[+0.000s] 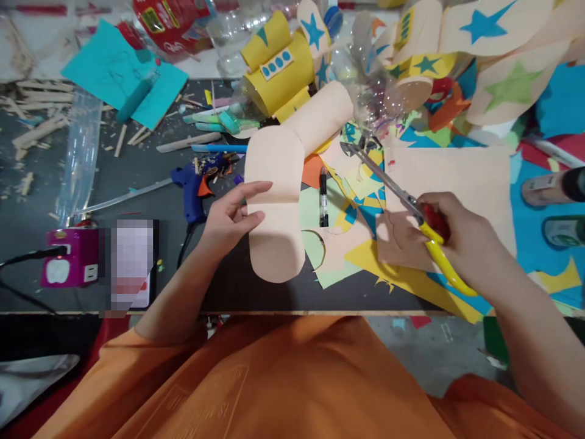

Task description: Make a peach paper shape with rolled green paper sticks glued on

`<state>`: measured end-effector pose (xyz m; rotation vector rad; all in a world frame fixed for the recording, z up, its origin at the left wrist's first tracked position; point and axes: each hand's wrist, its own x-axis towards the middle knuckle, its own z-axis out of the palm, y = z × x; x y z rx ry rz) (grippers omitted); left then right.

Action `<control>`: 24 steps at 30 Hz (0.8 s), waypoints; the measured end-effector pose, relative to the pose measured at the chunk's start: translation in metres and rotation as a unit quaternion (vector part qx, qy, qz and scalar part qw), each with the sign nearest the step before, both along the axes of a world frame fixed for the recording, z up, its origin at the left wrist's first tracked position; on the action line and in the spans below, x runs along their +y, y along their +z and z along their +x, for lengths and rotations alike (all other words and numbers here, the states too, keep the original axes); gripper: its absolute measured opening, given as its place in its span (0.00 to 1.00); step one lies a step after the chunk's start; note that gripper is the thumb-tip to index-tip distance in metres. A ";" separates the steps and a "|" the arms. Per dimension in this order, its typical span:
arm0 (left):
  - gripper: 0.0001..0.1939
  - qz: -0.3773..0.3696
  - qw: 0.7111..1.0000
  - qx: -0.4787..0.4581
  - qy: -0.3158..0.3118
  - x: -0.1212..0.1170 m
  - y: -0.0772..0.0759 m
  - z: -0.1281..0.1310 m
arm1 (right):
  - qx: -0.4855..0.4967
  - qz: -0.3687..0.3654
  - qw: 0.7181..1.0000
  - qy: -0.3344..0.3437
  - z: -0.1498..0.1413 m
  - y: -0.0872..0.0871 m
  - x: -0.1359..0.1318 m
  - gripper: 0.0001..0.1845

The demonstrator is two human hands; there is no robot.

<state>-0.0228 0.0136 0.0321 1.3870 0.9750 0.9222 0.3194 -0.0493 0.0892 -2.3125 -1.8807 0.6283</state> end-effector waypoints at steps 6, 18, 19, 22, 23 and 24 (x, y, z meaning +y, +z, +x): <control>0.24 -0.029 0.999 -0.015 -0.020 -0.004 -0.002 -0.001 | -0.013 -0.069 0.990 0.120 -0.017 0.007 -0.009 0.43; 0.34 0.080 0.992 0.047 -0.091 -0.003 -0.005 -0.007 | 0.004 -0.093 0.977 0.194 -0.018 0.012 -0.005 0.38; 0.34 0.083 0.991 0.045 -0.092 -0.004 -0.005 -0.007 | 0.005 -0.104 0.977 0.188 -0.019 0.013 -0.003 0.38; 0.34 0.097 0.989 0.043 -0.101 -0.004 -0.005 -0.007 | 0.007 -0.145 0.974 0.175 -0.023 0.019 0.004 0.38; 0.34 0.102 0.988 0.044 -0.104 -0.004 -0.004 -0.008 | 0.007 -0.156 0.972 0.176 -0.025 0.021 0.007 0.38; 0.33 0.106 0.988 0.046 -0.107 -0.003 -0.004 -0.008 | 0.005 -0.167 0.970 0.178 -0.028 0.024 0.010 0.38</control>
